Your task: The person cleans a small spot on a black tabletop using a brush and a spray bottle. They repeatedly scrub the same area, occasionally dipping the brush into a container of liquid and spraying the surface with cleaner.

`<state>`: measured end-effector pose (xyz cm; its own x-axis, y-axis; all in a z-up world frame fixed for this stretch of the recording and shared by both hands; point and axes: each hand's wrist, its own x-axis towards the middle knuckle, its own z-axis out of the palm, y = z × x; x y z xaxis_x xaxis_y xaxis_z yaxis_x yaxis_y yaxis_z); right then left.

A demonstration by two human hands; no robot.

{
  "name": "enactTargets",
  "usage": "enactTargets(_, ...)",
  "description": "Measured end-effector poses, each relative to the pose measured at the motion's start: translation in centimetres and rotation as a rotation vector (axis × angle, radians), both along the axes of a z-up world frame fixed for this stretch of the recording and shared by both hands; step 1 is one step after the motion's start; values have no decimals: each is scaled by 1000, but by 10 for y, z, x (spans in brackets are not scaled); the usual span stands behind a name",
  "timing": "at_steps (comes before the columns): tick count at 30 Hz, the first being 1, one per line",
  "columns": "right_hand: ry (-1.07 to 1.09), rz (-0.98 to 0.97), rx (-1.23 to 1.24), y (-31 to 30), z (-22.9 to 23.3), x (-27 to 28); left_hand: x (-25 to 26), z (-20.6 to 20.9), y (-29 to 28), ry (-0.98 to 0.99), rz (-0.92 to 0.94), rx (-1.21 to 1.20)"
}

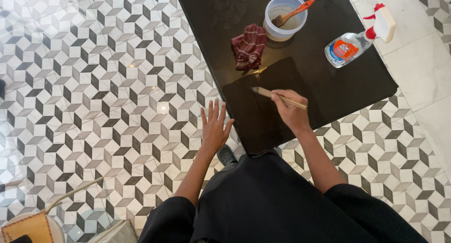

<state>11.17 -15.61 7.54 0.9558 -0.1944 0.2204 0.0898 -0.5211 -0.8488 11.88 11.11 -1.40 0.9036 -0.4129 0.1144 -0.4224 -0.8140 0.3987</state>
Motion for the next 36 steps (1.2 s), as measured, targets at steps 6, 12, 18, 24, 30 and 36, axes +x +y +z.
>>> enactTargets(6, -79, 155, -50, 21, -1, 7, -3, 0, 1, 11, -5, 13)
enactTargets(12, 77, 151, 34, 6, 6, -17, -10, 0, 10, 6, 12, 21)
enactTargets(18, -54, 197, -1, 24, 8, -6, -21, 0, 12, -18, -25, 22)
enactTargets(24, 58, 299, -28, 23, 13, -49, -30, -1, 20, -25, -21, 11)
enactTargets(30, 36, 198, 8, 31, 8, -45, -38, -5, 24, -22, -46, 12)
enactTargets(36, -44, 268, 10, 55, 17, -42, -41, -4, 20, -52, -53, -2)
